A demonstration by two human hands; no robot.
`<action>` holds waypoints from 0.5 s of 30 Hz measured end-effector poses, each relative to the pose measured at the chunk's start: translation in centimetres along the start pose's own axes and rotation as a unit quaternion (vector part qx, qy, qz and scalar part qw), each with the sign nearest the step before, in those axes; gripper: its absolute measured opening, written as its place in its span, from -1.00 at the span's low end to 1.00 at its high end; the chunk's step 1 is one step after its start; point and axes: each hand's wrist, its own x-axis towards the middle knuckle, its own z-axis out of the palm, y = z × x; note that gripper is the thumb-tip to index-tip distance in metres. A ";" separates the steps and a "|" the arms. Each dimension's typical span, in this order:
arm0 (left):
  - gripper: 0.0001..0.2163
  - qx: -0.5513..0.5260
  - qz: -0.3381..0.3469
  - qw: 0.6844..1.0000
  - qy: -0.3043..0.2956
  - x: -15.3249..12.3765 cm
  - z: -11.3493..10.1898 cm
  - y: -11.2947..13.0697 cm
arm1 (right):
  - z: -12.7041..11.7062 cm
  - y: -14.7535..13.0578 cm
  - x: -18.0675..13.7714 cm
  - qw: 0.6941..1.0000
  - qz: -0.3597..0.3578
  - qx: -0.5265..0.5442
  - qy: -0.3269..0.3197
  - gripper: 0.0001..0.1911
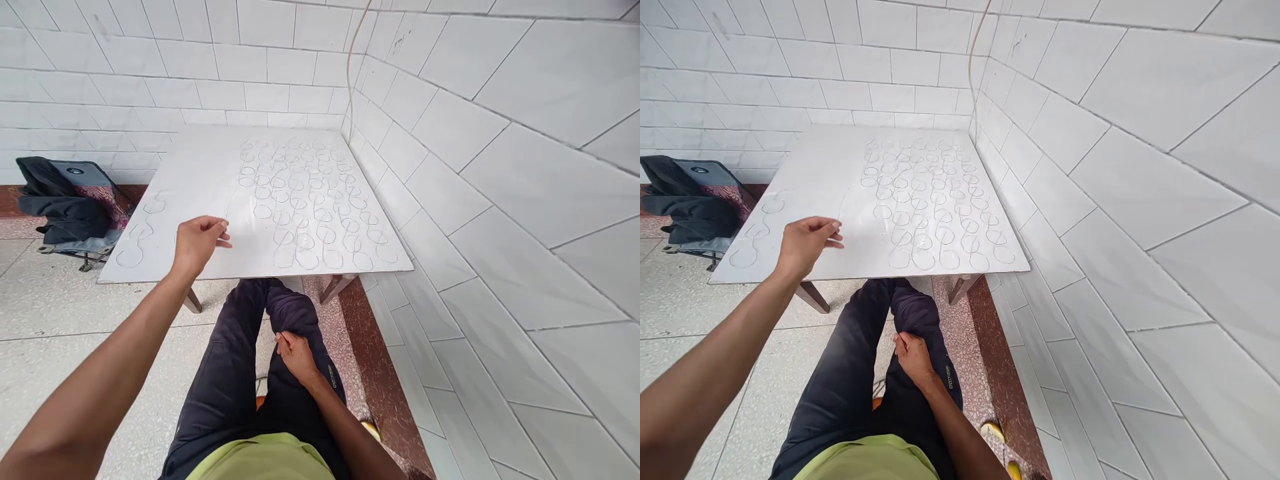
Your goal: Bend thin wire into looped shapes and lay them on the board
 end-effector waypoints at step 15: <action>-0.75 0.081 -0.060 0.995 -0.023 17.0 4.1 -2.4 | 0.3 0.8 0.7 0.997 -0.022 -0.075 -0.013 -0.60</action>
